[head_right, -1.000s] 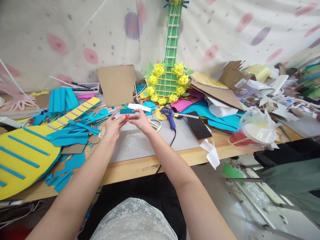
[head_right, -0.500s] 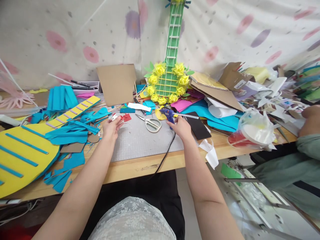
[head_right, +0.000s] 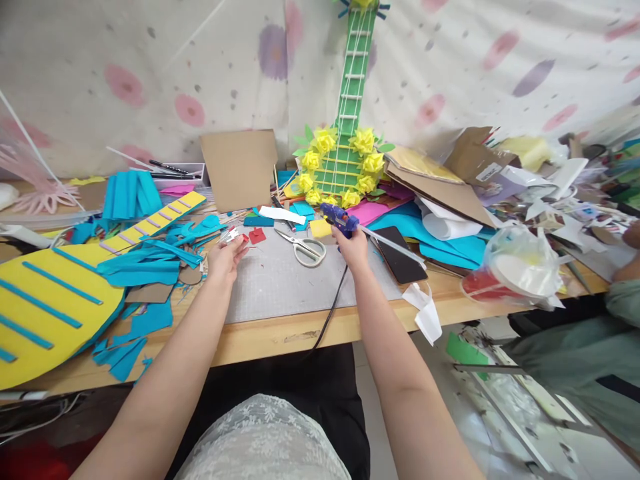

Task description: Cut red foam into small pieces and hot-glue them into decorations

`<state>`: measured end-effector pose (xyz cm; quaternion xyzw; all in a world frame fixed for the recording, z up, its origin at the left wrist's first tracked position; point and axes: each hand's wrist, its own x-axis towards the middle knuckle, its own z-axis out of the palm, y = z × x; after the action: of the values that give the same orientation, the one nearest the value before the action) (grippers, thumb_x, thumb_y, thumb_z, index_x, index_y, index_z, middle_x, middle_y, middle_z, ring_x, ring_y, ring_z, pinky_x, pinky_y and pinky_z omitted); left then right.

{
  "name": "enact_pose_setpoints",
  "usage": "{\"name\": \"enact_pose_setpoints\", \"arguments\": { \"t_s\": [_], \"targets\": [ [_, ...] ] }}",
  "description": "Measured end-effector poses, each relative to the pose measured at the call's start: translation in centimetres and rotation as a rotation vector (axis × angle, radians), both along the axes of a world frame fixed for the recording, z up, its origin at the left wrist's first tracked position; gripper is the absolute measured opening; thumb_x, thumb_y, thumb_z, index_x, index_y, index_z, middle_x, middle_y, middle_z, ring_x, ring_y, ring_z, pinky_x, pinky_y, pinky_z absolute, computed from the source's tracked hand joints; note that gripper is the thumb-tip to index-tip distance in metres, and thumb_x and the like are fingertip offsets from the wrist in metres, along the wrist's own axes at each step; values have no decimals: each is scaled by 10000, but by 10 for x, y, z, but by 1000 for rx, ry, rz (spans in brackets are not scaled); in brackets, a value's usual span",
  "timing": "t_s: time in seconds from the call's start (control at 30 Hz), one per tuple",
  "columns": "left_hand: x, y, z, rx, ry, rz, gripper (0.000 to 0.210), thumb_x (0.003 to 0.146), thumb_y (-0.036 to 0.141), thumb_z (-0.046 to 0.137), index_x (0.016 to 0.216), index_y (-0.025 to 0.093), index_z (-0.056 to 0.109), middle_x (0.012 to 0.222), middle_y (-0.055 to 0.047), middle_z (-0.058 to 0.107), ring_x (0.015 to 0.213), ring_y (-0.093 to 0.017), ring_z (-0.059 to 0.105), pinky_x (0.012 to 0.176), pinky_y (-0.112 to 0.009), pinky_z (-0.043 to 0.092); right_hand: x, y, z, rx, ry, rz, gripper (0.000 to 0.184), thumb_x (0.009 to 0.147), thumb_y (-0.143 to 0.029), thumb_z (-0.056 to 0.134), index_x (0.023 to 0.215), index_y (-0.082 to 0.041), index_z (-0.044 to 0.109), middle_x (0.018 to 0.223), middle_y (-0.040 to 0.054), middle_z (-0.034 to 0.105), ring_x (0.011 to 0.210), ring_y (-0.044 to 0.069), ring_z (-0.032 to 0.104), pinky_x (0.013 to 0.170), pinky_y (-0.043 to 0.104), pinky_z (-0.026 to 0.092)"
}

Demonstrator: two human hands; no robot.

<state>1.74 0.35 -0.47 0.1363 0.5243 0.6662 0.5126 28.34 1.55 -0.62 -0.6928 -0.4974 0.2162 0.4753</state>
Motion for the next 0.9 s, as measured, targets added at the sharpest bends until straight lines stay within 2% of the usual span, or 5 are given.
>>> {"name": "enact_pose_setpoints", "arguments": {
  "t_s": [0.13, 0.3, 0.4, 0.6, 0.9],
  "targets": [
    [1, 1, -3, -28, -3, 11, 260, 637, 45, 672, 693, 165, 448, 647, 11, 638, 621, -118, 657, 663, -251, 530, -17, -5, 30, 69, 250, 285, 413, 638, -493, 643, 845, -138, 601, 657, 36, 615, 508, 104, 507, 506, 254, 410],
    [2, 0, 0, -45, -14, 19, 218, 643, 39, 666, 716, 151, 494, 654, 5, 637, 603, -113, 651, 653, -247, 526, -49, -13, 54, -74, 175, 587, 365, 707, -511, 598, 740, -148, 602, 500, -6, 514, 439, 99, 444, 454, 254, 349],
    [0, -2, 5, -40, -31, 18, 203, 646, 39, 662, 744, 147, 521, 679, 0, 644, 612, -116, 656, 677, -263, 525, -67, -15, 52, -140, 42, 619, 379, 710, -530, 593, 695, -151, 606, 488, -3, 505, 447, 112, 457, 488, 274, 376],
    [-2, -5, 8, -28, -17, 42, 243, 638, 38, 662, 711, 154, 461, 697, -4, 644, 620, -121, 658, 677, -266, 519, -90, -12, 37, -81, -129, 615, 404, 708, -586, 571, 696, -186, 624, 600, 28, 597, 597, 161, 559, 589, 292, 430],
    [1, -6, 10, -12, 22, 104, 397, 624, 66, 682, 676, 195, 310, 688, -10, 643, 660, -152, 671, 670, -286, 524, -103, -11, 37, 9, -183, 669, 338, 734, -542, 582, 788, -217, 654, 633, 29, 613, 715, 202, 600, 679, 322, 447]
  ]
}}
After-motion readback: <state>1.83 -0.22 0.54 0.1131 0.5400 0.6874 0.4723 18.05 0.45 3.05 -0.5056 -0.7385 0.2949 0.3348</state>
